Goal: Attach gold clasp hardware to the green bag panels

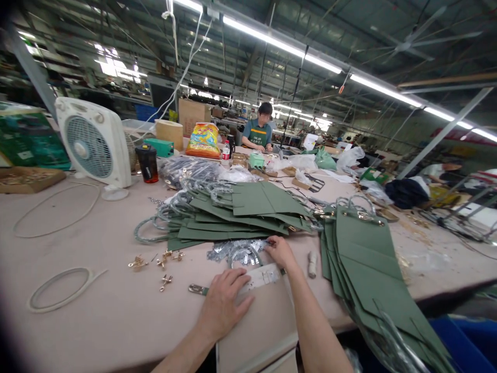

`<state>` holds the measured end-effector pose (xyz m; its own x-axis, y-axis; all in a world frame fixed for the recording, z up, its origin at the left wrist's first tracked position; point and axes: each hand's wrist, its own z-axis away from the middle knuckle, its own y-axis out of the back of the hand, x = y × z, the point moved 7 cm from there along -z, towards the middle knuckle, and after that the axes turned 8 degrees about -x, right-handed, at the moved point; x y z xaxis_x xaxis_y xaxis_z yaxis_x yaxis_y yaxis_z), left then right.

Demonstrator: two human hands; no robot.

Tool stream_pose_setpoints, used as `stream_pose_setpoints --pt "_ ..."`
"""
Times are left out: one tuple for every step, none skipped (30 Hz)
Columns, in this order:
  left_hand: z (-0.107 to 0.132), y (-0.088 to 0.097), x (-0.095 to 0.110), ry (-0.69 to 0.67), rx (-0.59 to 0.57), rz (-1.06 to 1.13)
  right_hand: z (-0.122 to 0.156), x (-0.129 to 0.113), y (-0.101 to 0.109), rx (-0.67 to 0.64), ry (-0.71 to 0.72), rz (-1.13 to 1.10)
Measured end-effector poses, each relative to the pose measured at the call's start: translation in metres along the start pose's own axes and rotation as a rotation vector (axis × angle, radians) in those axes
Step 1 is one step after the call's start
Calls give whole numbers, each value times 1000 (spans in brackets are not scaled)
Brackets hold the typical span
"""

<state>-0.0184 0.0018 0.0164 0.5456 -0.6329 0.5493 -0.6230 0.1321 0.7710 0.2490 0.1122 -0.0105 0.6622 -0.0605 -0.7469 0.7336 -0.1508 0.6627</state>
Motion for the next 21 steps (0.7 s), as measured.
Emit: stream_pose_setpoints --pt "0 -1 0 1 -2 0 -1 0 0 10 -2 5" --pt "0 -1 -1 2 -4 0 -2 1 0 20 -7 11" --pt "0 -2 -1 -1 -5 0 -3 2 0 29 -13 15" --pt "0 -2 -1 -3 -3 0 -3 3 0 36 -21 18" --pt "0 -3 -1 -8 -1 0 -3 4 -1 42 -29 18" --pt "-1 -3 -1 -13 1 0 -3 6 -2 48 -37 14" --pt "-1 -3 -1 -18 3 -1 -3 8 -3 55 -44 7" --pt "-2 -4 -1 -21 4 -1 -2 10 -3 62 -51 -5" --pt "-2 -4 -1 -23 4 -2 -2 13 -3 67 -57 -21" --pt "-3 -4 -1 -25 3 -3 -1 16 -3 73 -64 -41" --pt "-3 -4 0 -28 0 -4 0 19 -3 79 -73 -63" --pt "-3 -4 0 -30 -4 -5 2 22 -2 86 -83 -86" --pt "-3 -4 0 -32 -9 -6 3 25 -1 94 -95 -108" --pt "-4 -5 0 -34 -14 -7 5 28 1 103 -106 -128" --pt "-3 -5 0 -33 -18 -8 7 29 3 112 -115 -144" --pt "-3 -6 0 -32 -21 -9 10 29 5 122 -120 -157" --pt "-3 -6 -1 -31 -19 -8 13 29 7 132 -121 -166" --pt "-2 -6 -1 -31 -15 -4 17 27 9 144 -118 -171" --pt "-2 -6 -2 -33 -10 5 21 25 11 157 -112 -174" --pt "-1 -6 -3 -35 -4 20 25 22 13 171 -104 -177" --pt "-1 -6 -4 -36 5 40 29 18 15 184 -97 -180"
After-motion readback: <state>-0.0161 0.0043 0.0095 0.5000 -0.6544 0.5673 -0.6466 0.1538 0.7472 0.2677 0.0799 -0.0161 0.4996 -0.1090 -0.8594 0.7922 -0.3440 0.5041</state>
